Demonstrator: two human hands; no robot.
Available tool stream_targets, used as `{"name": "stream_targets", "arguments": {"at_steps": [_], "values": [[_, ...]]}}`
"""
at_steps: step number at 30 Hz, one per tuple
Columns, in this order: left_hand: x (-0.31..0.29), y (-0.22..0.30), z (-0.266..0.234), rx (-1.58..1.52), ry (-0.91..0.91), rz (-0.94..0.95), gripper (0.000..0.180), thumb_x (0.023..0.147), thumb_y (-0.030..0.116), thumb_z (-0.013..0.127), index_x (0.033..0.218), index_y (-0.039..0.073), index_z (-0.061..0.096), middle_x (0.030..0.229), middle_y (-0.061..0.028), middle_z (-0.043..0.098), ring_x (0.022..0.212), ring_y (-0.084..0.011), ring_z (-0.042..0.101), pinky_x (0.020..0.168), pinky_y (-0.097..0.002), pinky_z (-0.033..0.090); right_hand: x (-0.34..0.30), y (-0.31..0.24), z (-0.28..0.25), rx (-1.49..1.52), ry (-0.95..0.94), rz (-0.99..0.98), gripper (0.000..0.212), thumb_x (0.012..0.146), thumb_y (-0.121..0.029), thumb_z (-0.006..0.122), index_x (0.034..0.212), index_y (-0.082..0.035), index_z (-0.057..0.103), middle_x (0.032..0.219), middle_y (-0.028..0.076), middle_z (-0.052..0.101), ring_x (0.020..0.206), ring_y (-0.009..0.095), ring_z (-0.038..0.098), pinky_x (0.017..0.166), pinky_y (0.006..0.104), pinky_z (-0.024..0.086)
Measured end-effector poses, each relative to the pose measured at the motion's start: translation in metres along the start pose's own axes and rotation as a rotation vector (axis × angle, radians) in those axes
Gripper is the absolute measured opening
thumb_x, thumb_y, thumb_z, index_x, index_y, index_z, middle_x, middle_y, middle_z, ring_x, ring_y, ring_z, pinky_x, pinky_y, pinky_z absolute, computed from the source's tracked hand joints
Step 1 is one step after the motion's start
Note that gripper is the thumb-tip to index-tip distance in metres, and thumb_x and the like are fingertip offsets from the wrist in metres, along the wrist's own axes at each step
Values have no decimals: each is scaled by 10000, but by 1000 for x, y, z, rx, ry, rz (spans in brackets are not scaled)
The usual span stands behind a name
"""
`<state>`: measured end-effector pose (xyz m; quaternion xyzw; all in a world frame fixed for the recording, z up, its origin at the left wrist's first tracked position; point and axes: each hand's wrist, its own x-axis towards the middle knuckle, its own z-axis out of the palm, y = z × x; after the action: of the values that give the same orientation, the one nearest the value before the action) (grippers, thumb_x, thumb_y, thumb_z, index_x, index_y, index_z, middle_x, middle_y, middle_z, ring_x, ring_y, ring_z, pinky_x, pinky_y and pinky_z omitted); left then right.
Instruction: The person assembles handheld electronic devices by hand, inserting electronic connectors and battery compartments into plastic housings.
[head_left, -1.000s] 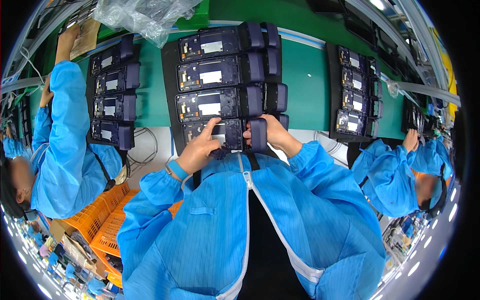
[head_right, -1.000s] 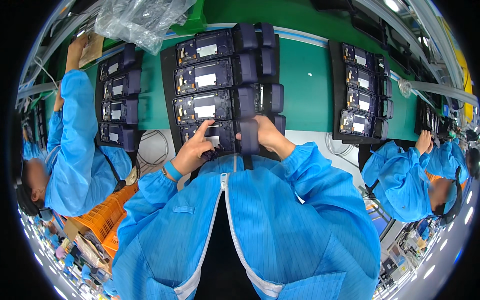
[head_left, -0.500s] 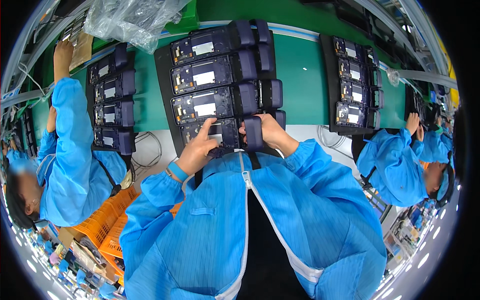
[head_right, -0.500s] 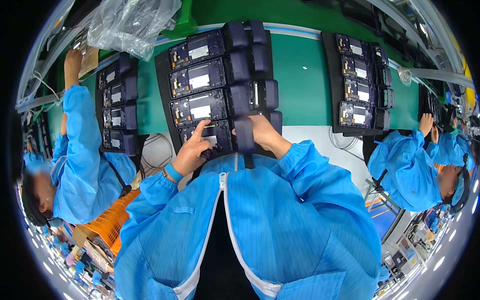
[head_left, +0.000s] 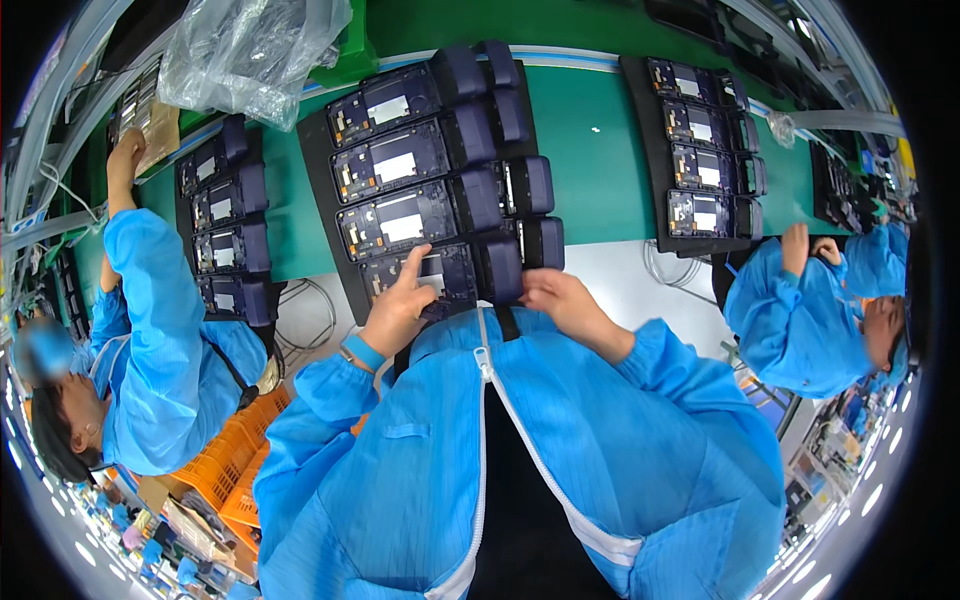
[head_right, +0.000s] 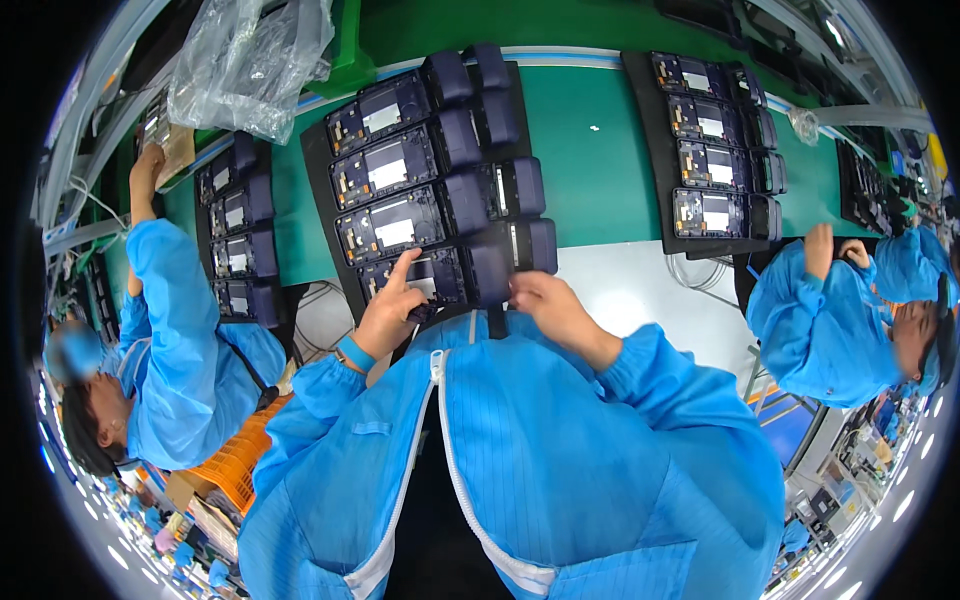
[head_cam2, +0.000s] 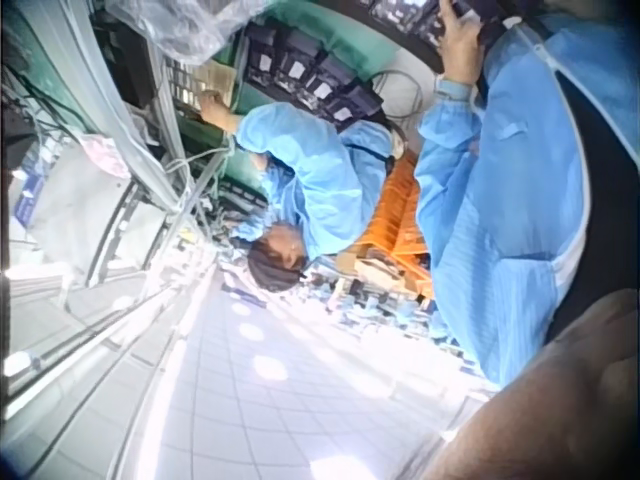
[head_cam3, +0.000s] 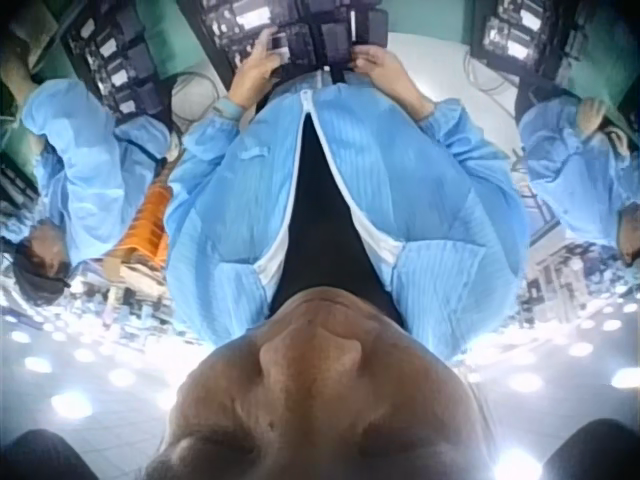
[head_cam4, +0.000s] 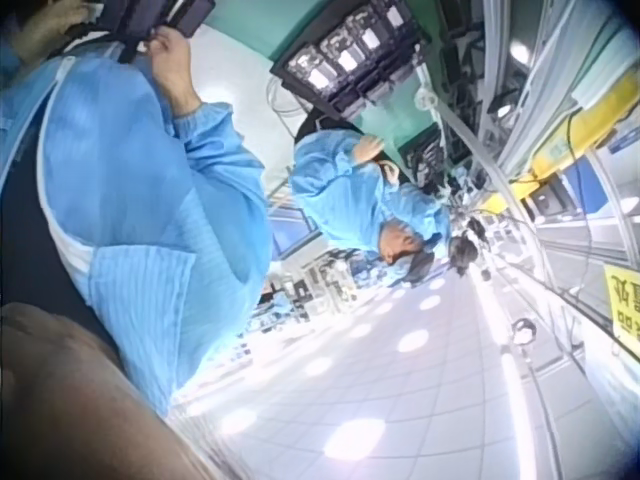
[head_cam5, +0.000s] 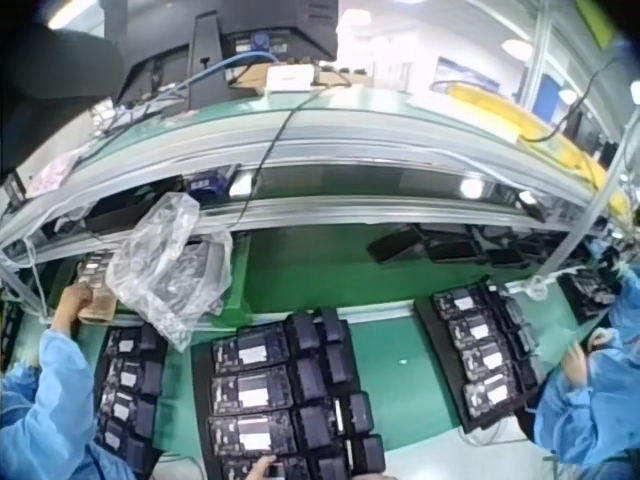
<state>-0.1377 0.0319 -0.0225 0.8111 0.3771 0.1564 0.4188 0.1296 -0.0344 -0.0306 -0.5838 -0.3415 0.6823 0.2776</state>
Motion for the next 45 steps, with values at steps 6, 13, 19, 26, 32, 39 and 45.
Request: {"name": "stream_targets", "arguments": {"at_steps": [6,13,19,26,32,39,45], "values": [[-5,-1,6,107,69,-18,172,612,-56,651,708,16,528,1314,-179,386,839,-306,608,644,-364,502,3,42,6,124,-76,141,298,799,16,519,1096,48,522,1062,135,577,1000,199,539,860,296,430],[-6,-48,-82,-2,612,-492,142,787,21,585,923,-18,605,1028,-133,622,925,-186,598,797,-285,452,19,61,36,471,76,277,223,752,-19,635,953,29,552,863,86,607,744,134,576,664,251,461],[-2,-223,-125,225,741,-605,159,783,149,626,902,47,599,668,-37,549,488,-100,482,414,-258,371,15,18,69,494,189,71,596,702,6,674,1214,41,371,899,115,601,818,177,596,731,289,484],[72,-168,-131,-788,455,-978,345,807,230,648,614,137,378,488,39,332,370,-66,290,321,-207,198,22,19,60,369,276,-146,687,688,37,657,1282,11,311,1027,125,559,922,185,564,803,299,458],[62,-159,-128,-1045,461,-928,312,833,187,614,630,120,387,492,41,282,384,-70,248,334,-204,188,18,17,58,463,376,-208,630,721,157,560,1284,-30,348,1156,97,517,1045,168,517,884,307,440],[68,-79,-135,-1076,531,-808,364,826,148,622,568,126,367,472,50,260,377,-68,220,349,-226,163,-16,-22,25,588,362,-267,599,723,165,552,1262,-40,386,1128,70,542,1042,152,518,880,304,444],[104,-4,-119,-1017,457,-708,342,821,156,630,573,120,397,462,56,263,380,-56,221,354,-223,157,-46,-41,-37,619,490,-283,649,642,209,502,1229,-55,423,1124,58,547,1034,151,520,873,307,433]]}}
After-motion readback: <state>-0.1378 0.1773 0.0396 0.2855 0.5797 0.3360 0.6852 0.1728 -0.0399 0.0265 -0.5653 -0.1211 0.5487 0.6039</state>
